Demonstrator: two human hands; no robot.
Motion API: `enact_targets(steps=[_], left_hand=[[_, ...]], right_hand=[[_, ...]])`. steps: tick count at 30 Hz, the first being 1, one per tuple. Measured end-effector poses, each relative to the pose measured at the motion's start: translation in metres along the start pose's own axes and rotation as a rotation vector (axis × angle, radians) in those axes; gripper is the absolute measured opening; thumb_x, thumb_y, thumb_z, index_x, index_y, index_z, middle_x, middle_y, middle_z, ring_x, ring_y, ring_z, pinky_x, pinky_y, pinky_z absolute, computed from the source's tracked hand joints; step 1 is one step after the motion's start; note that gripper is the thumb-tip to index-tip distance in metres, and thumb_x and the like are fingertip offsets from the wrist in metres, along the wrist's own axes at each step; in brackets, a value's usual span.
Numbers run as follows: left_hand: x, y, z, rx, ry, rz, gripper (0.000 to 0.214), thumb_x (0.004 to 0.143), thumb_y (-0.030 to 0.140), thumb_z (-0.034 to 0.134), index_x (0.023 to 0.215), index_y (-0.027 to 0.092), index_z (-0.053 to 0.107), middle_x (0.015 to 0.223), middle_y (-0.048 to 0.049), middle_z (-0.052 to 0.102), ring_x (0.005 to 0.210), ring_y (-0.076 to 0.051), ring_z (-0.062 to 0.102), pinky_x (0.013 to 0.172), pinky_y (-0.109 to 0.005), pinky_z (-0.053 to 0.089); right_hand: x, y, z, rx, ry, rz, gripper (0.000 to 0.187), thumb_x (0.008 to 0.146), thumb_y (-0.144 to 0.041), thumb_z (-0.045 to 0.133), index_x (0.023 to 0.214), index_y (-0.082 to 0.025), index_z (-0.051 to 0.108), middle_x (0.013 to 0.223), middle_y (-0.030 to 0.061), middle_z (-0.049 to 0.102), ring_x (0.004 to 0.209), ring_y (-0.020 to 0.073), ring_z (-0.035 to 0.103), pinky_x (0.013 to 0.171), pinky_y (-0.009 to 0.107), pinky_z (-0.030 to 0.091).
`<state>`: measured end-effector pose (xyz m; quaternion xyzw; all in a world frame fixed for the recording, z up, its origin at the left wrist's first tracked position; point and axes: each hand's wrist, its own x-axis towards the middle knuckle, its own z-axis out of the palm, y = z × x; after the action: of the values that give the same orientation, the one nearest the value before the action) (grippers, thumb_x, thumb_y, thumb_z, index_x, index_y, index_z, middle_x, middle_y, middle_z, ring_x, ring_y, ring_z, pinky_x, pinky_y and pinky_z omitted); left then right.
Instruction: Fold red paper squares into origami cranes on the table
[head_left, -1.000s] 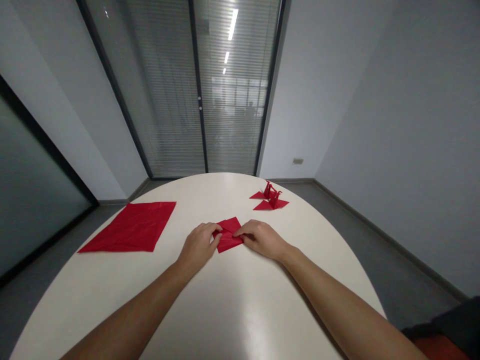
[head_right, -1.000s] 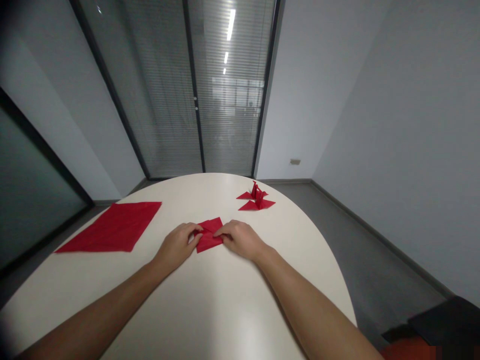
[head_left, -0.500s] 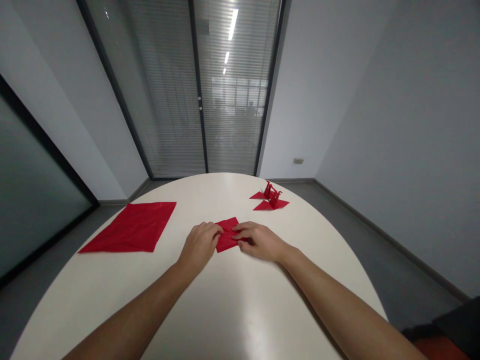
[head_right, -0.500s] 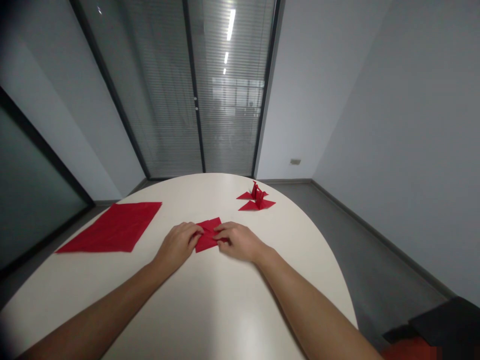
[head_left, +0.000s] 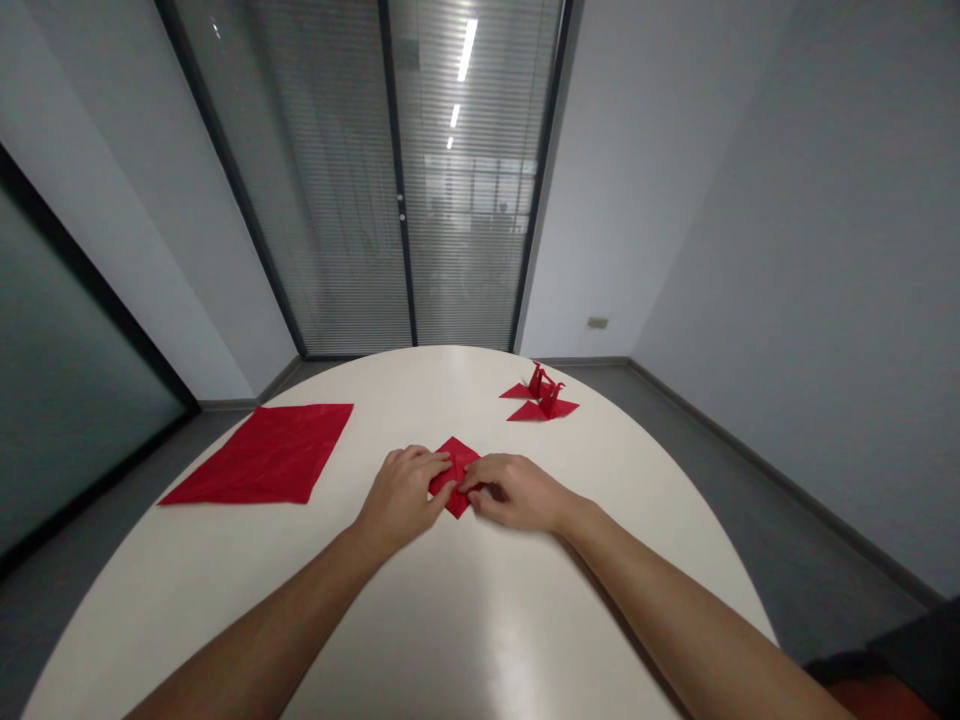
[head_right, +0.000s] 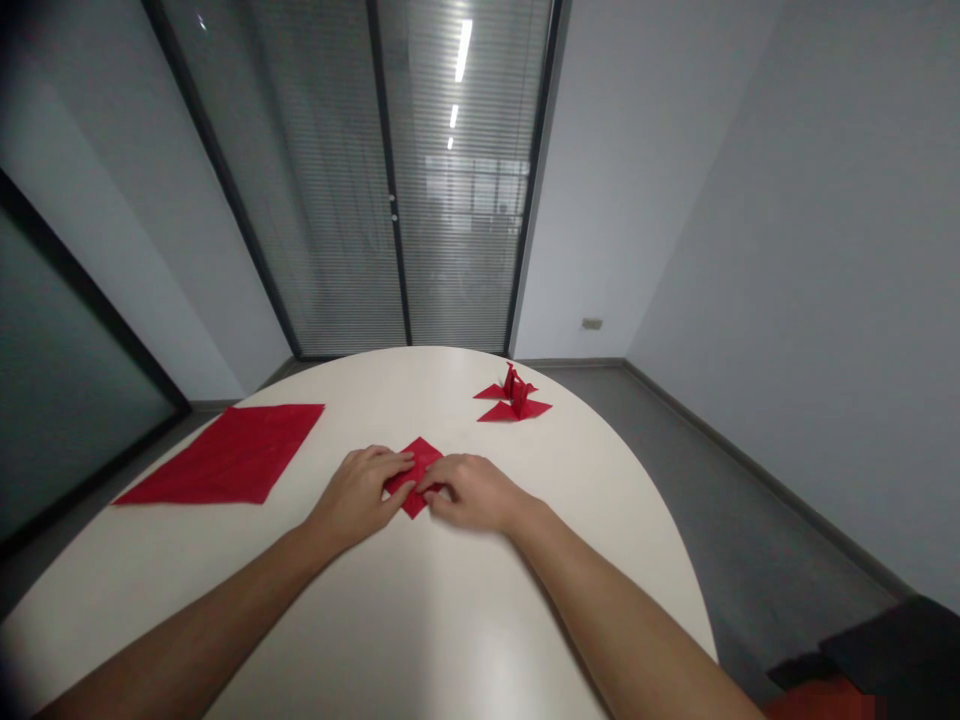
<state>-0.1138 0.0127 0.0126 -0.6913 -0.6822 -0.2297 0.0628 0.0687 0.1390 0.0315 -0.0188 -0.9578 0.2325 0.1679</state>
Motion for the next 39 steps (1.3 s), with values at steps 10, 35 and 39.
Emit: enact_targets(steps=[10, 35, 39], left_hand=[[-0.003, -0.006, 0.0, -0.118, -0.065, 0.036, 0.037, 0.089, 0.032, 0.063, 0.124, 0.021, 0.068, 0.131, -0.0086, 0.068, 0.12, -0.028, 0.06, 0.103, -0.048, 0.047], [-0.009, -0.008, -0.003, -0.029, -0.165, 0.075, 0.058, 0.091, 0.043, 0.061, 0.144, 0.023, 0.053, 0.155, -0.0102, 0.047, 0.141, -0.034, 0.045, 0.117, -0.055, 0.033], [-0.01, -0.009, -0.001, -0.018, -0.192, 0.055, 0.066, 0.092, 0.043, 0.059, 0.153, 0.028, 0.041, 0.16, -0.007, 0.038, 0.149, -0.034, 0.031, 0.12, -0.057, 0.026]], right_hand=[[-0.003, 0.013, 0.008, -0.074, 0.093, 0.14, 0.03, 0.094, -0.026, 0.061, 0.123, -0.02, 0.068, 0.124, 0.0106, 0.069, 0.116, 0.024, 0.062, 0.103, 0.04, 0.049], [-0.005, 0.004, 0.015, -0.221, 0.001, 0.293, 0.078, 0.086, -0.055, 0.064, 0.151, -0.015, 0.046, 0.152, 0.0146, 0.049, 0.148, 0.0406, 0.031, 0.118, 0.057, 0.031], [-0.007, 0.003, 0.016, -0.277, -0.011, 0.336, 0.079, 0.086, -0.058, 0.062, 0.152, -0.019, 0.044, 0.158, 0.0139, 0.041, 0.151, 0.0413, 0.023, 0.119, 0.06, 0.026]])
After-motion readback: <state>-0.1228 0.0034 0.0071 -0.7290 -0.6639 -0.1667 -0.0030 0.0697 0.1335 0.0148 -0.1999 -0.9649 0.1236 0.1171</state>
